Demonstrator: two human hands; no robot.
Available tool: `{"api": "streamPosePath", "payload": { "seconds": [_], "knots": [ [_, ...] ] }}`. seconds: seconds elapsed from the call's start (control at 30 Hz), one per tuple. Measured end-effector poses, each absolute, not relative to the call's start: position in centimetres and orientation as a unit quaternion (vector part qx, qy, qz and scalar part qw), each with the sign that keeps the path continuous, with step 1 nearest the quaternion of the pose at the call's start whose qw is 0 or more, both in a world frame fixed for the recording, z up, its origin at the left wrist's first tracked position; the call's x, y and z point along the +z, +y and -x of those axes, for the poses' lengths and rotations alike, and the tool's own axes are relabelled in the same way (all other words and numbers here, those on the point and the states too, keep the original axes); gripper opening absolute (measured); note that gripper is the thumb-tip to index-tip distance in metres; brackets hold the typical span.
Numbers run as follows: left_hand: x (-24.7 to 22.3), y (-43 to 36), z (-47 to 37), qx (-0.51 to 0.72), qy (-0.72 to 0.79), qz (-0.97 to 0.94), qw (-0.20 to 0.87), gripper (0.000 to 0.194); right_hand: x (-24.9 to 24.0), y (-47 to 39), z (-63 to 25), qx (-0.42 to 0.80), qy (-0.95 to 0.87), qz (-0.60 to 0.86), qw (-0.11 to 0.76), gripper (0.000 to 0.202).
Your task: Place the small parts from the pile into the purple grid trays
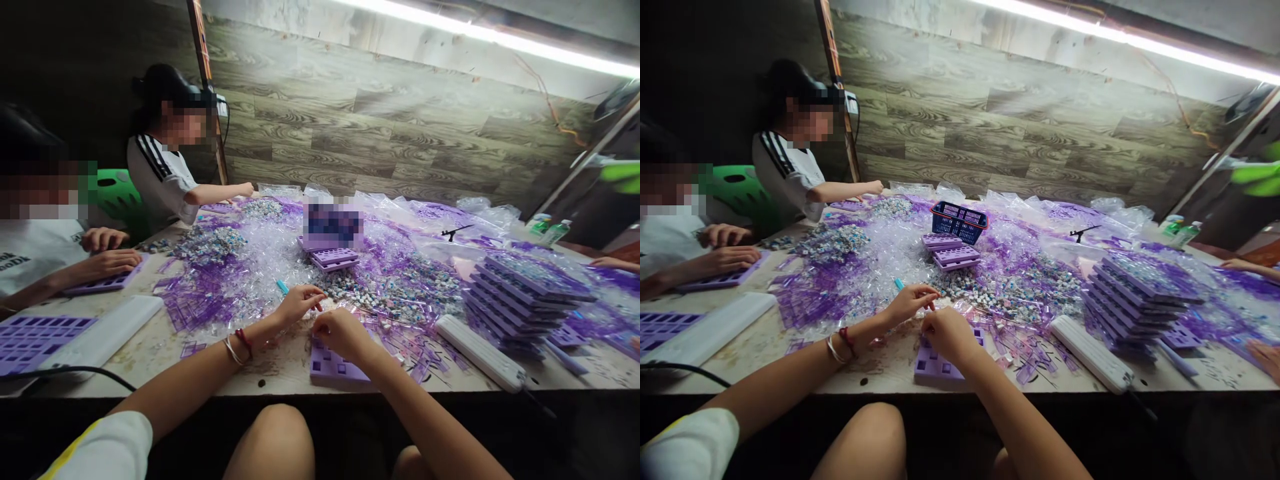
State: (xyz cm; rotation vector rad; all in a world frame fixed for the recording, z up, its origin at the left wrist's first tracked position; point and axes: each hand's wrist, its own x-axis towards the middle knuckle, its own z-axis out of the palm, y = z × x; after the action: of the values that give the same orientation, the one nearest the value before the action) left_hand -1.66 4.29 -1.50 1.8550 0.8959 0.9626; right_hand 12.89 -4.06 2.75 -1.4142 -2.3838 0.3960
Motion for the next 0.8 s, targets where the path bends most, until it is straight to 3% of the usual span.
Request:
{"api": "streamPosePath", "payload": {
  "seconds": [0.17,0.3,0.47,0.6,0.7,0.8],
  "knots": [
    [-1.7,4.3,1.6,0.41,0.33,-0.721,0.45,0.03,3.0,-4.4,-12.8,0.106,-0.838,0.516,0.141,0.023],
    [-1.9,4.3,1.5,0.42,0.344,-0.698,0.466,0.03,3.6,-4.8,-13.6,0.142,-0.838,0.496,0.175,0.018],
    [-2.2,4.2,1.4,0.49,0.368,-0.623,0.486,0.051,4.2,-4.6,-15.7,0.087,-0.825,0.534,0.164,0.026],
    [-1.8,4.2,1.6,0.483,0.376,-0.594,0.522,0.052,3.9,-4.1,-16.6,0.08,-0.808,0.578,0.084,0.021],
    [-1.5,4.2,1.7,0.454,0.387,-0.61,0.522,0.055,3.5,-3.6,-16.8,0.069,-0.803,0.588,0.073,0.017],
    [-1.2,4.1,1.7,0.425,0.389,-0.648,0.498,0.043,3.2,-3.1,-17.0,0.057,-0.801,0.591,0.08,0.017]
  ]
}}
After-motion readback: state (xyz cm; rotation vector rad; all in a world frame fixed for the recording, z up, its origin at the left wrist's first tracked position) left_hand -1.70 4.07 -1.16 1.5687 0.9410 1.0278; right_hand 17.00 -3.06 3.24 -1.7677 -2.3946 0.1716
